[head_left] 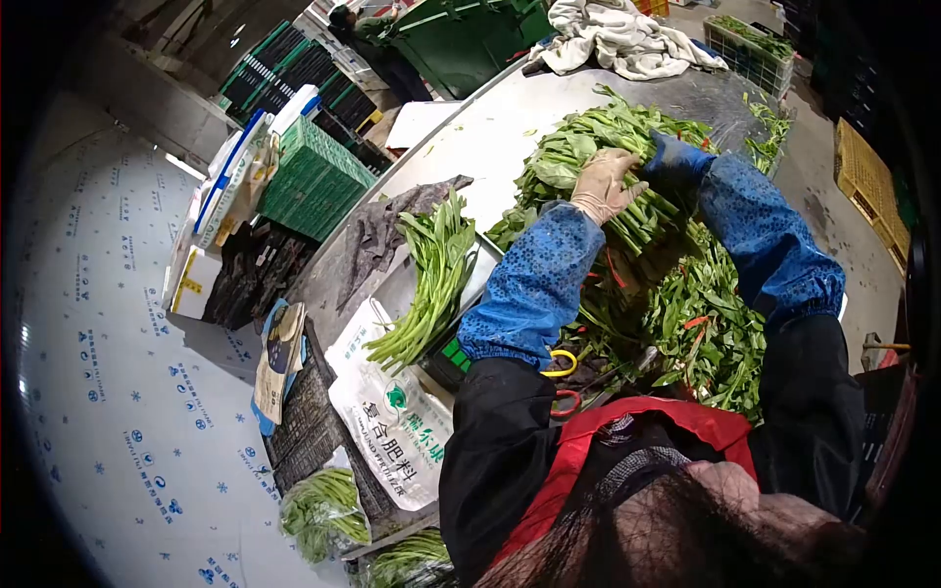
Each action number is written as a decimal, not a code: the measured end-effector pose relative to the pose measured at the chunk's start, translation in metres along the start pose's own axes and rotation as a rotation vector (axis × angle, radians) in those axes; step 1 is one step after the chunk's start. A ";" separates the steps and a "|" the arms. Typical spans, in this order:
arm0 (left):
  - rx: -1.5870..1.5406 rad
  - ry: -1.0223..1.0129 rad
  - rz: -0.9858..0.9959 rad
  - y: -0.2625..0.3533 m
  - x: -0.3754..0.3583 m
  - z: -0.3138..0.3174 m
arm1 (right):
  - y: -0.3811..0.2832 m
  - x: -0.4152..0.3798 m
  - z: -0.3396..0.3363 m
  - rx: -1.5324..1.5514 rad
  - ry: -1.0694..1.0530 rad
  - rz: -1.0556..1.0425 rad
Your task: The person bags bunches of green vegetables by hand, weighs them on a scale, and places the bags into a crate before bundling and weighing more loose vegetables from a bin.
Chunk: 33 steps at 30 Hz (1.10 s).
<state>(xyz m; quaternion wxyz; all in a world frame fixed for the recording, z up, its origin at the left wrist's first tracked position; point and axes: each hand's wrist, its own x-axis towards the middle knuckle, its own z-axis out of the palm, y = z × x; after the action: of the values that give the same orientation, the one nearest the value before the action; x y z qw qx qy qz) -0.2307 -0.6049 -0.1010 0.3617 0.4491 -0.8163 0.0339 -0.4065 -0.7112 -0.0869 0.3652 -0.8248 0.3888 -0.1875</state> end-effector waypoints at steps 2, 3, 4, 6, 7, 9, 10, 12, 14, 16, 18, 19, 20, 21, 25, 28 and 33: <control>-0.044 0.023 -0.002 0.002 -0.002 0.000 | 0.021 0.008 -0.006 0.157 0.001 0.019; -0.088 0.054 -0.009 0.001 -0.001 0.001 | 0.015 0.003 -0.020 0.289 -0.047 -0.004; -0.095 0.008 -0.027 0.000 -0.004 0.001 | 0.018 0.000 -0.024 0.460 -0.047 0.025; -0.083 -0.012 -0.029 0.001 -0.006 -0.001 | 0.036 0.010 -0.031 0.412 -0.032 0.151; -0.067 -0.028 -0.029 0.000 -0.004 -0.002 | 0.042 0.015 -0.033 0.256 -0.045 0.143; -0.086 -0.006 -0.050 0.003 -0.002 -0.002 | 0.023 0.002 -0.023 0.269 -0.070 0.046; -0.106 0.015 -0.071 0.005 0.000 -0.002 | 0.013 -0.002 -0.016 0.229 0.005 0.083; -0.002 -0.021 -0.063 0.005 0.003 0.002 | 0.017 0.017 0.000 -0.226 0.062 0.114; 0.072 -0.179 -0.129 0.005 0.005 0.001 | 0.014 0.009 -0.005 -0.123 0.114 0.011; 0.046 -0.226 -0.107 0.004 0.006 -0.002 | -0.001 -0.004 -0.025 -0.093 0.232 0.034; 0.070 -0.259 -0.158 0.007 0.005 -0.004 | -0.004 -0.020 -0.044 0.119 0.240 -0.143; 0.085 -0.276 -0.181 0.008 0.005 -0.005 | -0.028 -0.043 -0.055 0.190 0.176 -0.126; 0.093 -0.223 -0.142 0.010 0.005 -0.005 | -0.022 -0.050 -0.063 0.146 0.251 -0.206; 0.119 -0.218 -0.166 0.011 0.005 -0.006 | -0.012 -0.055 -0.071 0.100 0.325 -0.287; -0.160 -0.221 -0.384 0.005 0.017 0.004 | 0.024 -0.090 -0.074 0.121 0.440 -0.500; -0.613 0.114 -0.441 0.048 0.035 0.005 | 0.023 -0.132 -0.065 -0.239 0.634 -0.458; -1.814 0.266 -0.553 0.120 0.048 0.020 | 0.036 -0.197 -0.037 -0.176 0.425 -0.277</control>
<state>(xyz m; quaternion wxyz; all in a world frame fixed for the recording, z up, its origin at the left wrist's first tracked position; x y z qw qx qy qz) -0.3489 -0.5753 -0.0534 0.6569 0.1671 -0.3488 -0.6472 -0.5698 -0.5905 -0.0946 0.1732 -0.8408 0.3551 -0.3702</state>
